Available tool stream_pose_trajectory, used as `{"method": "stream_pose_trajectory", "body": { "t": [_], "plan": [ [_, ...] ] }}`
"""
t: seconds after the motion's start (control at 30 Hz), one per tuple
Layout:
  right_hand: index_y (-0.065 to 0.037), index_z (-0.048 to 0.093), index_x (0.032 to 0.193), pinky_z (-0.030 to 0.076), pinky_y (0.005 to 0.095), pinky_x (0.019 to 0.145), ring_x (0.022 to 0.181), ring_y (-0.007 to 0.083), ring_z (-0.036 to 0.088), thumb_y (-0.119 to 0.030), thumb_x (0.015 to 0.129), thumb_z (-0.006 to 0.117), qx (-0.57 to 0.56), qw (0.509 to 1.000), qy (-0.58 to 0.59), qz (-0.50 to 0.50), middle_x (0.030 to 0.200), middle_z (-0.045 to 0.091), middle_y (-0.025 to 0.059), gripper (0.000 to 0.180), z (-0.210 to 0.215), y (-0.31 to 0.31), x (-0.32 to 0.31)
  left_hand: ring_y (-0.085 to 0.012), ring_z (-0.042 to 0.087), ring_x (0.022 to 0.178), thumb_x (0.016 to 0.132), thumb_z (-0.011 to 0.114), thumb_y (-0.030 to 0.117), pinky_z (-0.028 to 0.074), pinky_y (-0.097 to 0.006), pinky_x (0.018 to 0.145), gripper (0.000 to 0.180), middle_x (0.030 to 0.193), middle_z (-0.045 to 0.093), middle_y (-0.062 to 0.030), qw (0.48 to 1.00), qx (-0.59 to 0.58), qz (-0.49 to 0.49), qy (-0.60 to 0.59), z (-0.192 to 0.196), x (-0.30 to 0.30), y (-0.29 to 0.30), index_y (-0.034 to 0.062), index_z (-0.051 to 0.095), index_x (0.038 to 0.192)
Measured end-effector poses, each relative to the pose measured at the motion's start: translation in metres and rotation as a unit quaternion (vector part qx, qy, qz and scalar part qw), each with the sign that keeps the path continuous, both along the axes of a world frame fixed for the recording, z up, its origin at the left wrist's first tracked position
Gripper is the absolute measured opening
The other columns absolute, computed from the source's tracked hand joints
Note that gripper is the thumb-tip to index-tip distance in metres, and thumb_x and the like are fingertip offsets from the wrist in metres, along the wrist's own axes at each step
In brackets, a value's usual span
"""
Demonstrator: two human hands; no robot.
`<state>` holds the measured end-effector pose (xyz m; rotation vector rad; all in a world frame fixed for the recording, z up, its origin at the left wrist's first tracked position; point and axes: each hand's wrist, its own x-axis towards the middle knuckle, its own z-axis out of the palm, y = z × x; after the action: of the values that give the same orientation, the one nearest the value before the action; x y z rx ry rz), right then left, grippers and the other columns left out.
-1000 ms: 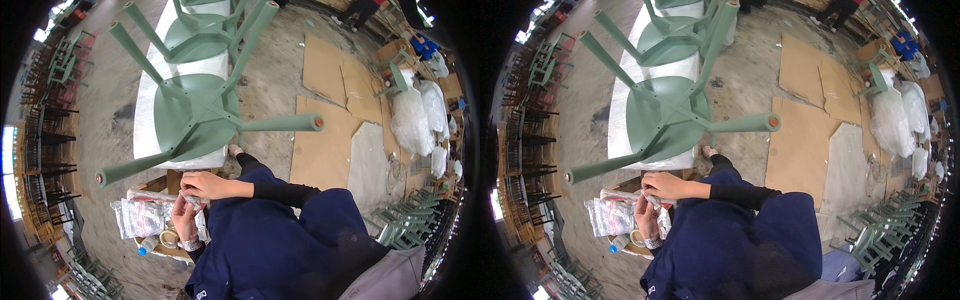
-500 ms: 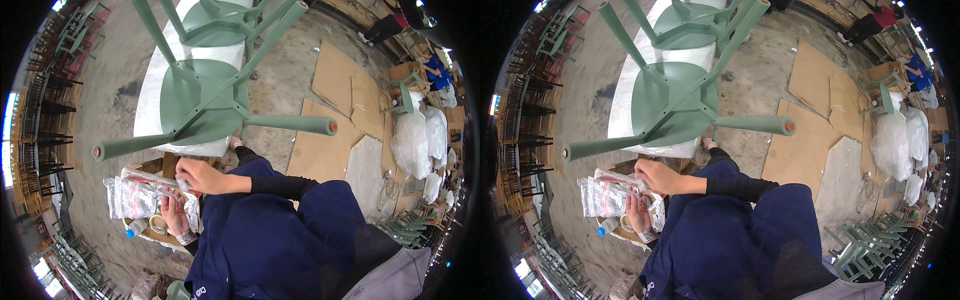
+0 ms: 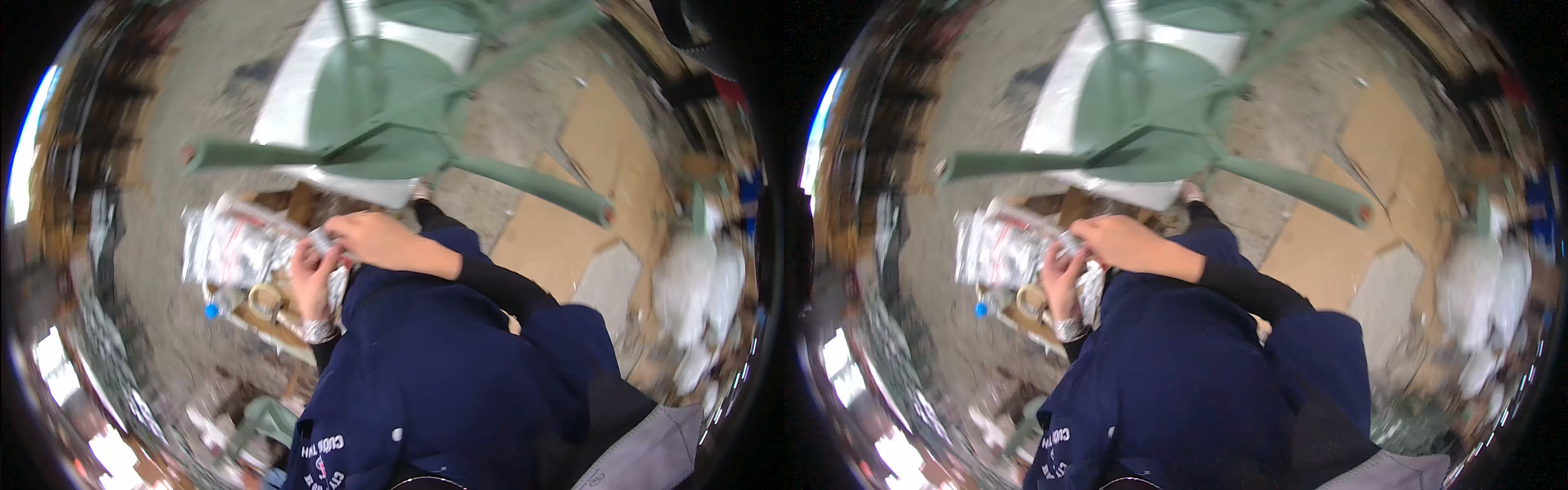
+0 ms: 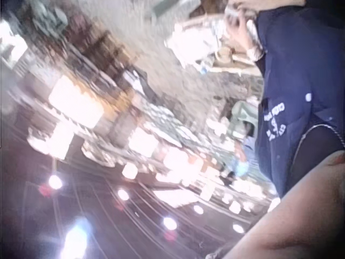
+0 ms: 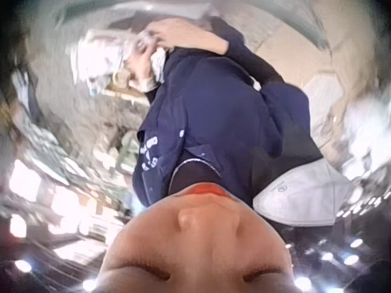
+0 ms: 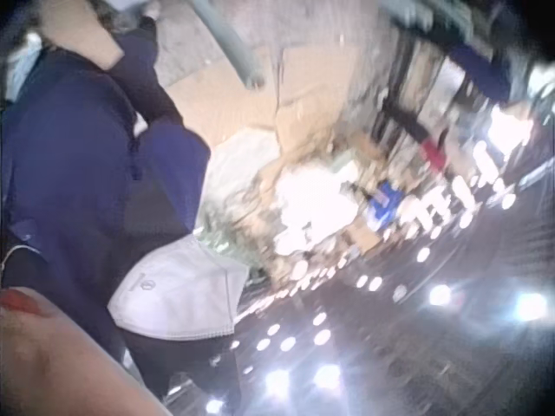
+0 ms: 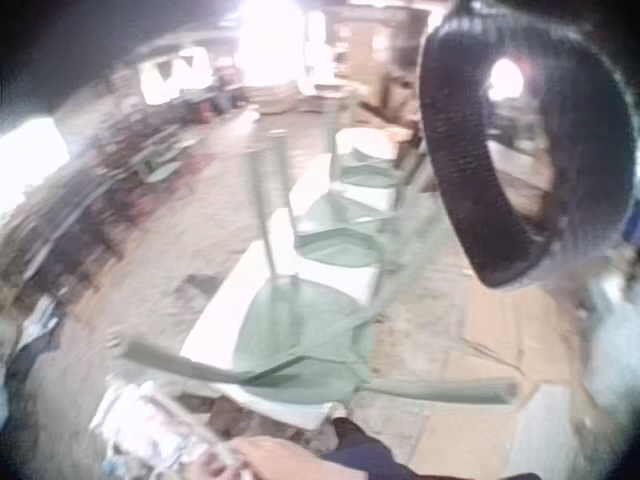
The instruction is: The person repeatedly picks up green plastic chairs, places them upside down on a work surface, and applies a small white label to the underside of the seat. They then move the labeled chair aside and repeat the process with another chair.
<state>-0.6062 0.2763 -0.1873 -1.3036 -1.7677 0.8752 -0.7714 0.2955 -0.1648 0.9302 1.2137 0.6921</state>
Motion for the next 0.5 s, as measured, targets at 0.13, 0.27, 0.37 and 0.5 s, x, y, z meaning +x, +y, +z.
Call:
{"method": "stream_pose_trajectory", "body": {
  "t": [0.13, 0.27, 0.37, 0.5],
  "plan": [
    [-0.003, 0.054, 0.099, 0.048, 0.0423, 0.069, 0.08, 0.0355, 0.061, -0.005, 0.078, 0.06, -0.042, 0.997, 0.055, -0.023, 0.088, 0.062, 0.0149, 0.022, 0.014, 0.004, -0.002, -0.0043, 0.055, 0.067, 0.08, 0.069, 0.005, 0.041, -0.019, 0.054, 0.029, 0.082, 0.066, -0.0038, 1.0, 0.002, -0.011, -0.027, -0.011, -0.005, 0.003, 0.0012, 0.053, 0.103],
    [0.0, 0.064, 0.092, 0.049, 0.0386, 0.071, 0.081, 0.0346, 0.062, -0.005, 0.079, 0.059, -0.14, 0.988, 0.041, 0.059, 0.088, 0.065, 0.0157, 0.014, 0.008, 0.019, -0.014, -0.0104, 0.063, 0.072, 0.082, 0.067, 0.001, 0.051, -0.022, 0.063, 0.027, 0.084, 0.065, -0.0068, 0.996, 0.072, 0.049, -0.02, -0.028, -0.03, -0.014, -0.0011, 0.052, 0.104],
    [0.0, 0.065, 0.088, 0.049, 0.0396, 0.07, 0.077, 0.0351, 0.062, -0.007, 0.078, 0.061, -0.134, 0.981, -0.019, 0.139, 0.081, 0.065, 0.0168, 0.013, -0.008, 0.042, -0.037, -0.0053, 0.06, 0.074, 0.082, 0.068, 0.003, 0.047, -0.018, 0.059, 0.02, 0.085, 0.064, -0.0024, 0.984, 0.075, 0.157, 0.026, -0.025, -0.041, -0.035, 0.0004, 0.056, 0.099],
    [0.001, 0.061, 0.086, 0.049, 0.0421, 0.069, 0.077, 0.0378, 0.062, -0.01, 0.079, 0.061, -0.146, 0.974, 0.108, 0.133, 0.078, 0.065, 0.0181, 0.013, -0.025, 0.073, -0.092, -0.0023, 0.055, 0.067, 0.082, 0.068, 0.004, 0.043, -0.016, 0.054, 0.019, 0.082, 0.061, -0.0002, 0.958, 0.043, 0.282, 0.035, -0.033, -0.06, -0.067, -0.0012, 0.058, 0.098]
  ]
}}
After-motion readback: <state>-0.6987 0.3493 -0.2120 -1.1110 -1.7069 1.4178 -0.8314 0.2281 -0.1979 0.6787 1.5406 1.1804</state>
